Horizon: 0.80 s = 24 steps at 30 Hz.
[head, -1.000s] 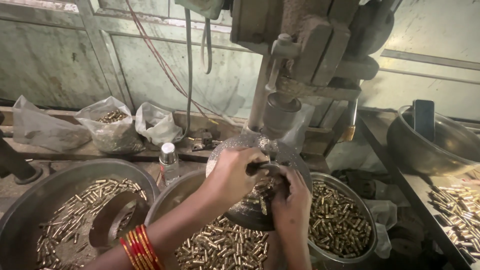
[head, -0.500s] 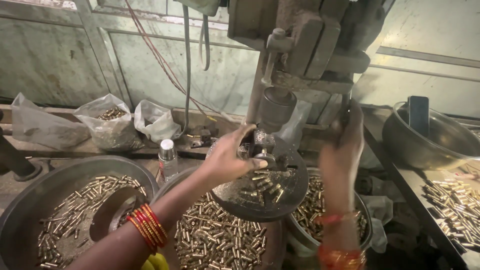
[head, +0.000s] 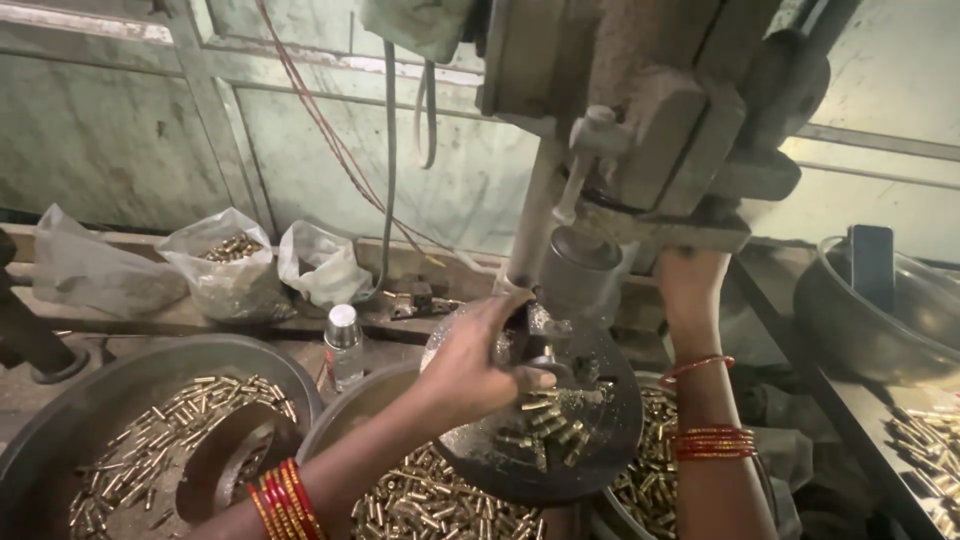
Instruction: The recorder is placing small cylindrical metal components into a rotating fixture on a manual press machine for assembly or processing.
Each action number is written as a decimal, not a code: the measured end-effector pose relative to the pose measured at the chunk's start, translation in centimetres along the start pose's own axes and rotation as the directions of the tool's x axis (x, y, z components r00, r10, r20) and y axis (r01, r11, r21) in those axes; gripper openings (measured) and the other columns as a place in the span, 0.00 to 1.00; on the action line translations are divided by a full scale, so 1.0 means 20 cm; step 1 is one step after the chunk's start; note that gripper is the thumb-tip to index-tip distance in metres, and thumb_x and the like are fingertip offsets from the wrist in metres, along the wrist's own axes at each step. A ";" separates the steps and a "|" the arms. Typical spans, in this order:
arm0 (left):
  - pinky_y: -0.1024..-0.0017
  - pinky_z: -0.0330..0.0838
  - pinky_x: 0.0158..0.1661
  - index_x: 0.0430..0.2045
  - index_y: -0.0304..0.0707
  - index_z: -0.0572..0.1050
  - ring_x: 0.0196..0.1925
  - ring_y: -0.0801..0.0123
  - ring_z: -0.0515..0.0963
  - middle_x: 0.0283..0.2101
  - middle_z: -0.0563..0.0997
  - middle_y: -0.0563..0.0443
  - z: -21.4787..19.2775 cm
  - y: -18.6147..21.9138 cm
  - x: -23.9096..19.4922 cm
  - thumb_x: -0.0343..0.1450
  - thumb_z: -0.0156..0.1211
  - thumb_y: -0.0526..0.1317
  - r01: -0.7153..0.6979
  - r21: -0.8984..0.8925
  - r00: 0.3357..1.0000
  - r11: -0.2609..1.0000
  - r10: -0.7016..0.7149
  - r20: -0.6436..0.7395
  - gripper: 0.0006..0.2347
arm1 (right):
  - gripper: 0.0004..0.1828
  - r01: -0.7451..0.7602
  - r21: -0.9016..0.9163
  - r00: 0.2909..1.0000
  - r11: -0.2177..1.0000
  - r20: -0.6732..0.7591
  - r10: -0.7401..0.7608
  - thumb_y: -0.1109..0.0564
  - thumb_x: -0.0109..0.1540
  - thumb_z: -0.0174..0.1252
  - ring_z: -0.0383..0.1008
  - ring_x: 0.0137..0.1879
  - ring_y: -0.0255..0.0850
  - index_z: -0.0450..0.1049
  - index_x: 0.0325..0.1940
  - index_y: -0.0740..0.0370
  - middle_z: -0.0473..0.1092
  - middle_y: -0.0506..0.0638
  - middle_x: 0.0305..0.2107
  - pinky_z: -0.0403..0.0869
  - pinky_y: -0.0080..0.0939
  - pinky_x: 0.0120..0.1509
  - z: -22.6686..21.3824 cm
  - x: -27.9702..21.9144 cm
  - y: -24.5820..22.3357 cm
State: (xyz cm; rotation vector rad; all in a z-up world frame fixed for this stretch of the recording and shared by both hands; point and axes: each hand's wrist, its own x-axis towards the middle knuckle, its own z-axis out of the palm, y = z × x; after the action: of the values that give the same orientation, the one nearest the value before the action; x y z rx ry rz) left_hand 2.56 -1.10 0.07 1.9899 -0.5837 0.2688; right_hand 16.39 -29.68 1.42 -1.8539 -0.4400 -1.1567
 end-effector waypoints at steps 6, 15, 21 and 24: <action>0.59 0.64 0.65 0.65 0.35 0.64 0.65 0.51 0.75 0.59 0.77 0.35 -0.02 0.02 -0.01 0.57 0.75 0.48 0.064 -0.057 0.996 0.996 -0.061 0.069 0.40 | 0.14 0.371 -0.366 0.929 0.854 0.159 -0.335 0.68 0.64 0.53 0.73 0.55 0.58 0.72 0.54 0.69 0.72 0.61 0.50 0.71 0.56 0.59 0.02 0.12 0.39; 0.55 0.68 0.55 0.52 0.28 0.68 0.56 0.44 0.73 0.53 0.72 0.33 -0.07 0.24 -0.12 0.59 0.74 0.38 -0.078 0.214 0.985 0.974 0.108 -0.135 0.29 | 0.16 -0.387 0.063 0.899 0.920 0.249 0.362 0.53 0.71 0.45 0.79 0.51 0.40 0.67 0.62 0.59 0.74 0.49 0.46 0.77 0.43 0.49 -0.41 -0.32 -0.58; 0.56 0.74 0.44 0.48 0.33 0.76 0.43 0.45 0.79 0.42 0.80 0.36 0.06 0.09 -0.14 0.68 0.65 0.33 -0.293 0.273 0.947 0.916 0.317 -0.047 0.15 | 0.17 -0.269 -0.701 0.822 0.660 0.190 0.537 0.52 0.63 0.60 0.77 0.52 0.57 0.78 0.54 0.60 0.76 0.64 0.48 0.75 0.53 0.56 -0.71 -1.15 0.90; 0.52 0.75 0.43 0.46 0.32 0.78 0.41 0.41 0.80 0.41 0.81 0.34 0.09 0.11 -0.15 0.67 0.64 0.31 -0.317 0.275 0.928 0.908 0.356 -0.106 0.14 | 0.22 -0.268 -0.730 0.843 0.629 0.138 0.520 0.54 0.59 0.63 0.77 0.51 0.59 0.78 0.56 0.61 0.76 0.66 0.45 0.74 0.55 0.55 -0.74 -1.49 1.22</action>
State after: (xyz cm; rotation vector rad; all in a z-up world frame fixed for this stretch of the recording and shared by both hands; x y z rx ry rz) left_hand -1.24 -2.64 -0.30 2.0797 -0.8282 0.7376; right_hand 9.85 -50.99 -33.29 -2.6530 0.2978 -0.7109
